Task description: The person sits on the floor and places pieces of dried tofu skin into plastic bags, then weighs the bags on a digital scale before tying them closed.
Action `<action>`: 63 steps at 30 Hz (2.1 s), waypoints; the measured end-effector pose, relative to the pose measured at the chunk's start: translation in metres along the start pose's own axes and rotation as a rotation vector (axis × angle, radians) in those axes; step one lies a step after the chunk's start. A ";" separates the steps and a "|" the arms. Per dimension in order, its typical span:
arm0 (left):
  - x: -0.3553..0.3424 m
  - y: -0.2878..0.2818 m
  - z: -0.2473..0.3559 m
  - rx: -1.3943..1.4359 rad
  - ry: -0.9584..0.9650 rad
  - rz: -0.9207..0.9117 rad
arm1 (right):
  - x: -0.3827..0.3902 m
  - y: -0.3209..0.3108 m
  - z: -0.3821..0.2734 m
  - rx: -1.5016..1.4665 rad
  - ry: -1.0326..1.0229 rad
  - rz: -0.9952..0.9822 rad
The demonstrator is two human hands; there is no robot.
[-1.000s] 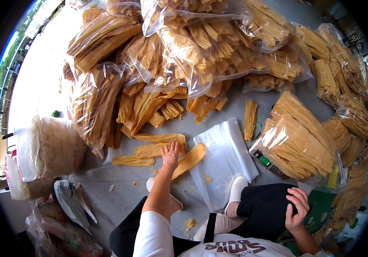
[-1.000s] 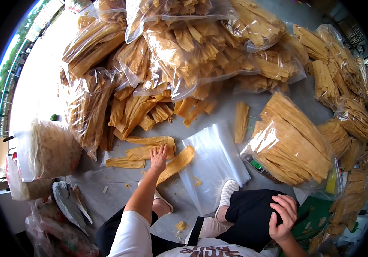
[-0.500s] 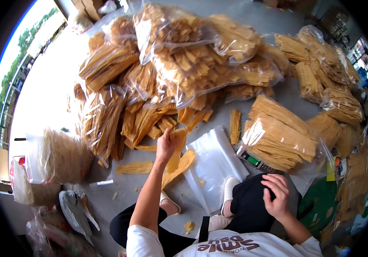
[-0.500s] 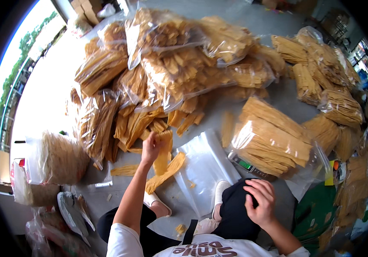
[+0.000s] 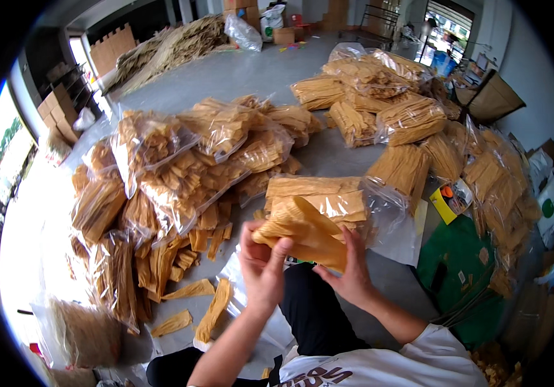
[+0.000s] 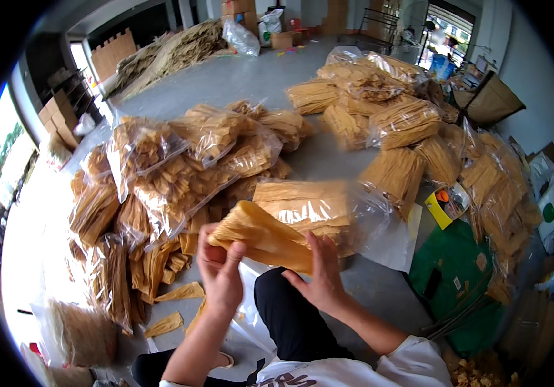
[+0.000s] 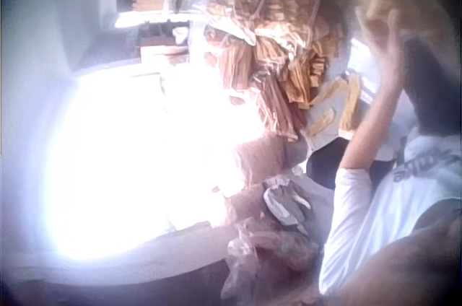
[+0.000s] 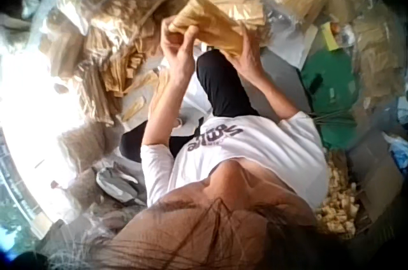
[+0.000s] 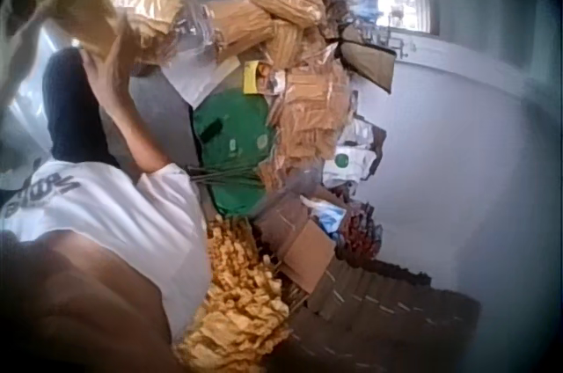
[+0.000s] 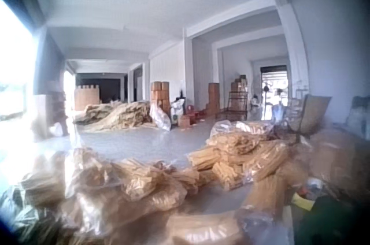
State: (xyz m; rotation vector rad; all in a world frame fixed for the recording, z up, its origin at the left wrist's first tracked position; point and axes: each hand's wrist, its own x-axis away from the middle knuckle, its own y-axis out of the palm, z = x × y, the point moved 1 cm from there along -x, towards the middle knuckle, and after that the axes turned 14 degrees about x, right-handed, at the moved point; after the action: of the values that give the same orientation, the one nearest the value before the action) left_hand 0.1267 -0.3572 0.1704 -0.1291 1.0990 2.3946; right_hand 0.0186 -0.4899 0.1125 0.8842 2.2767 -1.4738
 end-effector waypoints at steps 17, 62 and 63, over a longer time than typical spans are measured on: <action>0.030 -0.033 -0.199 -0.274 -0.640 0.347 | 0.141 -0.073 0.304 0.188 0.731 0.193; 0.056 0.006 -0.237 -0.756 -0.274 -0.690 | 0.048 -0.025 0.190 0.325 0.176 -0.346; 0.055 0.007 -0.235 -0.704 -0.287 -0.696 | 0.046 -0.024 0.191 0.308 0.175 -0.380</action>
State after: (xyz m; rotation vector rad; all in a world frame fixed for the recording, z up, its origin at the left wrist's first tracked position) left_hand 0.0482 -0.5113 0.0019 -0.3288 0.0118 1.9519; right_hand -0.0484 -0.6525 0.0216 0.7055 2.4899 -2.0252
